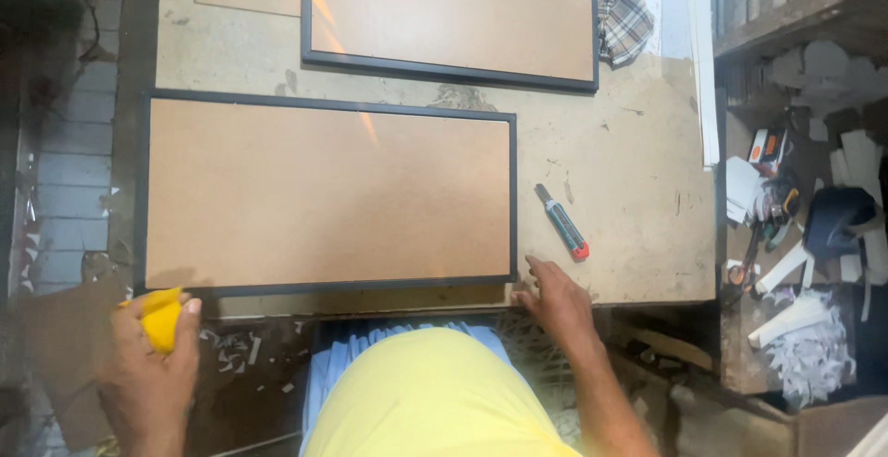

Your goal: The person applies yellow tape to the edges of rectangular frames on a workbench. They smooth the tape along the perimeter and use a utility knife to trim the excess tape at the corners. The process is repeated for multiple frames.

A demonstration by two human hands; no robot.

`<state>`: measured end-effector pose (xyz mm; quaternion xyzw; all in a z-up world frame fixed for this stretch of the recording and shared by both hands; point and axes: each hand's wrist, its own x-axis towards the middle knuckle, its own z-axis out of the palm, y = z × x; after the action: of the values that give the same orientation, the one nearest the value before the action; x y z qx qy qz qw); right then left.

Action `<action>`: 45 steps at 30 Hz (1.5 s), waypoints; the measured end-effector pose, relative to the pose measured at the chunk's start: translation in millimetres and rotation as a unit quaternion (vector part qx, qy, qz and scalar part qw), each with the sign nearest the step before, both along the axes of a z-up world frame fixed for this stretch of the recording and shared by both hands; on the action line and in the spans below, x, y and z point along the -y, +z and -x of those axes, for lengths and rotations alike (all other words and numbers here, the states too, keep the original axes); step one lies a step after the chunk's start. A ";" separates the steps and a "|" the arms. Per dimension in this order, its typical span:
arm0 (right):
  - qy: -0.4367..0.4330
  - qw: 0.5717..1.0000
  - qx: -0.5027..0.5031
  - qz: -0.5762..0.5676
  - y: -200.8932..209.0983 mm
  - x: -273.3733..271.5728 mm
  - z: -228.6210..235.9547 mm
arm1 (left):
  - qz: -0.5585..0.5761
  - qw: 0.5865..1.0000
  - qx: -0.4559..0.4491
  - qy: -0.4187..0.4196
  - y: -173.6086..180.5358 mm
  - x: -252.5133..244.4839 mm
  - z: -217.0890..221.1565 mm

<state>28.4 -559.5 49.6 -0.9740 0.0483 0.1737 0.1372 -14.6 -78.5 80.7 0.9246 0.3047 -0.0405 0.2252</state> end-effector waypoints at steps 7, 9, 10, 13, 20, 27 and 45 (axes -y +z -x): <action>0.090 0.982 0.106 -0.125 62.2 22.3 -41.6 | 0.382 0.919 0.091 -0.006 35.4 186.1 -3.6; 0.149 0.949 0.128 -0.245 77.5 26.3 -52.5 | 0.397 0.914 0.076 -0.023 41.1 234.7 -8.3; 0.176 0.932 0.105 -0.298 84.3 28.4 -53.9 | 0.411 0.907 0.086 -0.033 44.3 257.2 -7.6; 0.230 0.876 0.036 -0.423 94.3 34.0 -59.5 | 0.409 0.901 0.122 -0.081 49.5 306.3 -6.6; 0.267 0.845 -0.032 -0.462 96.9 44.4 -66.7 | 0.305 0.920 0.207 -0.131 46.6 362.4 -3.1; 0.288 0.857 0.016 -0.427 58.7 63.7 -78.3 | 0.328 0.940 0.096 -0.014 37.9 393.4 0.2; 0.293 0.878 0.126 -0.356 -68.3 66.8 -296.6 | 0.417 0.884 -0.009 0.210 -74.7 417.1 4.0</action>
<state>324.9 -626.3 -18.7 -0.8428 -0.3218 0.0873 0.4226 -18.6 -495.6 6.0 0.6592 0.4488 -0.1242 0.5904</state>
